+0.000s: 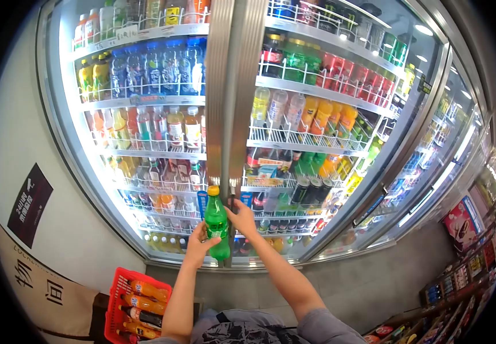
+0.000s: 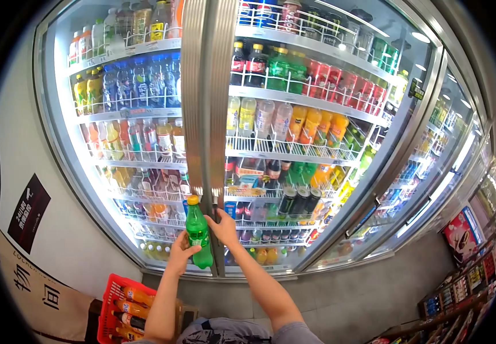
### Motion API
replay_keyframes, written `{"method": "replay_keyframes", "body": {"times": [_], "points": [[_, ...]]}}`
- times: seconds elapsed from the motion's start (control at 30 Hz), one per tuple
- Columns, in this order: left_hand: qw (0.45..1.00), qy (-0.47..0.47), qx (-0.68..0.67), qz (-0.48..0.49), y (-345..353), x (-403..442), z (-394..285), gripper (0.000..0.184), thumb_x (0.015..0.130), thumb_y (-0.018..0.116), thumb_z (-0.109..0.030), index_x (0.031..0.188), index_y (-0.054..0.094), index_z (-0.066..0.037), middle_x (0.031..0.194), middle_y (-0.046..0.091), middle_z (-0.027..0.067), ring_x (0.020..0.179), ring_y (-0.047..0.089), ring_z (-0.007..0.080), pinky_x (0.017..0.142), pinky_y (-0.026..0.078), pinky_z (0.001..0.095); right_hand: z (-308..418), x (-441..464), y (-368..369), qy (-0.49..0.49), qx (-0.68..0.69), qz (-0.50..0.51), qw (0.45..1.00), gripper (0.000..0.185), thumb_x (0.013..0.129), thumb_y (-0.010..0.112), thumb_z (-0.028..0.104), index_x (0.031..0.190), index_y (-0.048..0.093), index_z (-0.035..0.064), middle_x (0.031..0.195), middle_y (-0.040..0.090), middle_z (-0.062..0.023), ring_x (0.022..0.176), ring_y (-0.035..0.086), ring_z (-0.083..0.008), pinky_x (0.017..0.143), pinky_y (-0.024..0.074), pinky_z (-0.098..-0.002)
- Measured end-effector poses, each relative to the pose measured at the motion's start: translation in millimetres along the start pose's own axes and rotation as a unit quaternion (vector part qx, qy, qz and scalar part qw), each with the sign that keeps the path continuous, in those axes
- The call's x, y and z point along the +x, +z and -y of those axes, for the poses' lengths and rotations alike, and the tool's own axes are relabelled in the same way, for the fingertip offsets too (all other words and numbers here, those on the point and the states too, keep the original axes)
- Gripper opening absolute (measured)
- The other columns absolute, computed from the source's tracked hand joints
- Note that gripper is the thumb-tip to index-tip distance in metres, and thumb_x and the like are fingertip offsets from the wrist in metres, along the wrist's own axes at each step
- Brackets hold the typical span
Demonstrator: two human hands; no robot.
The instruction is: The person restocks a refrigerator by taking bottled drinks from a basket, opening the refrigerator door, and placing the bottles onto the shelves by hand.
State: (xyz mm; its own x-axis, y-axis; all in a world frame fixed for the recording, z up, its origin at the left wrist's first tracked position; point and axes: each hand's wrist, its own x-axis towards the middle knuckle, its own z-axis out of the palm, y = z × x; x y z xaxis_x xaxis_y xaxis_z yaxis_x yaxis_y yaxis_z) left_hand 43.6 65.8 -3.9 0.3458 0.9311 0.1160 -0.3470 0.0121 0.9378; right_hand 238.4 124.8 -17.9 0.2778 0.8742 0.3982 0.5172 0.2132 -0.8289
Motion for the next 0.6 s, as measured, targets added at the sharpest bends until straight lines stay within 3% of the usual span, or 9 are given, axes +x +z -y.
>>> {"method": "replay_keyframes", "body": {"times": [0.03, 0.07, 0.17, 0.23, 0.33, 0.37, 0.6], "points": [[1.000, -0.008, -0.006, 0.000, -3, 0, -3, 0.071, 0.076, 0.077, -0.001, 0.139, 0.043, 0.000, 0.128, 0.057, 0.0074, 0.116, 0.054, 0.0187, 0.100, 0.042, 0.0321, 30, 2, -12, 0.063, -0.024, 0.041, 0.997, 0.056, 0.080, 0.075, 0.047, 0.104, 0.065, -0.0023, 0.091, 0.069, -0.0186, 0.085, 0.068, -0.0302, 0.076, 0.0515, -0.0363], [1.000, -0.015, -0.014, -0.001, -6, 1, -3, 0.072, 0.076, 0.077, -0.001, 0.139, 0.043, 0.001, 0.129, 0.056, 0.0076, 0.117, 0.054, 0.0189, 0.101, 0.042, 0.0324, 18, 5, 2, 0.041, 0.074, -0.013, 0.996, 0.053, 0.078, 0.077, 0.047, 0.096, 0.064, -0.0009, 0.082, 0.068, -0.0142, 0.074, 0.065, -0.0269, 0.069, 0.0501, -0.0358], [0.999, -0.018, -0.025, 0.015, -26, 2, -2, 0.074, 0.076, 0.078, -0.002, 0.140, 0.041, 0.001, 0.131, 0.055, 0.0084, 0.119, 0.052, 0.0190, 0.101, 0.042, 0.0323, 41, 6, 7, 0.069, 0.008, -0.028, 0.997, 0.051, 0.077, 0.078, 0.047, 0.093, 0.064, 0.0001, 0.078, 0.067, -0.0131, 0.071, 0.065, -0.0241, 0.068, 0.0502, -0.0344], [0.999, -0.006, -0.029, 0.016, -31, -3, -10, 0.071, 0.076, 0.076, 0.000, 0.139, 0.043, 0.000, 0.128, 0.056, 0.0071, 0.116, 0.054, 0.0179, 0.101, 0.042, 0.0319, 40, 6, 18, 0.066, 0.018, -0.083, 0.994, 0.047, 0.077, 0.079, 0.045, 0.084, 0.063, 0.0020, 0.070, 0.065, -0.0074, 0.067, 0.062, -0.0148, 0.064, 0.0487, -0.0310], [0.999, -0.031, -0.040, 0.015, -42, -22, -13, 0.069, 0.078, 0.074, 0.002, 0.139, 0.043, 0.000, 0.126, 0.057, 0.0060, 0.114, 0.056, 0.0170, 0.101, 0.042, 0.0312, 41, 4, 25, 0.106, -0.024, -0.116, 0.987, 0.047, 0.077, 0.079, 0.045, 0.077, 0.057, 0.0037, 0.066, 0.061, -0.0067, 0.062, 0.059, -0.0155, 0.062, 0.0472, -0.0324], [0.998, -0.037, -0.051, 0.022, -48, -26, -10, 0.070, 0.078, 0.075, 0.000, 0.139, 0.042, 0.001, 0.127, 0.056, 0.0075, 0.116, 0.054, 0.0174, 0.101, 0.042, 0.0310, 43, 4, 28, 0.097, -0.016, -0.135, 0.986, 0.052, 0.076, 0.079, 0.049, 0.070, 0.052, 0.0038, 0.062, 0.057, -0.0081, 0.059, 0.057, -0.0217, 0.060, 0.0460, -0.0361], [0.995, -0.059, -0.079, 0.037, -75, -42, -14, 0.073, 0.077, 0.076, 0.000, 0.140, 0.040, 0.002, 0.128, 0.055, 0.0090, 0.120, 0.052, 0.0182, 0.102, 0.042, 0.0310, 44, 3, 41, 0.085, -0.052, -0.181, 0.979, 0.054, 0.077, 0.076, 0.053, 0.070, 0.051, 0.0059, 0.060, 0.055, -0.0065, 0.058, 0.054, -0.0207, 0.060, 0.0449, -0.0355]]}}
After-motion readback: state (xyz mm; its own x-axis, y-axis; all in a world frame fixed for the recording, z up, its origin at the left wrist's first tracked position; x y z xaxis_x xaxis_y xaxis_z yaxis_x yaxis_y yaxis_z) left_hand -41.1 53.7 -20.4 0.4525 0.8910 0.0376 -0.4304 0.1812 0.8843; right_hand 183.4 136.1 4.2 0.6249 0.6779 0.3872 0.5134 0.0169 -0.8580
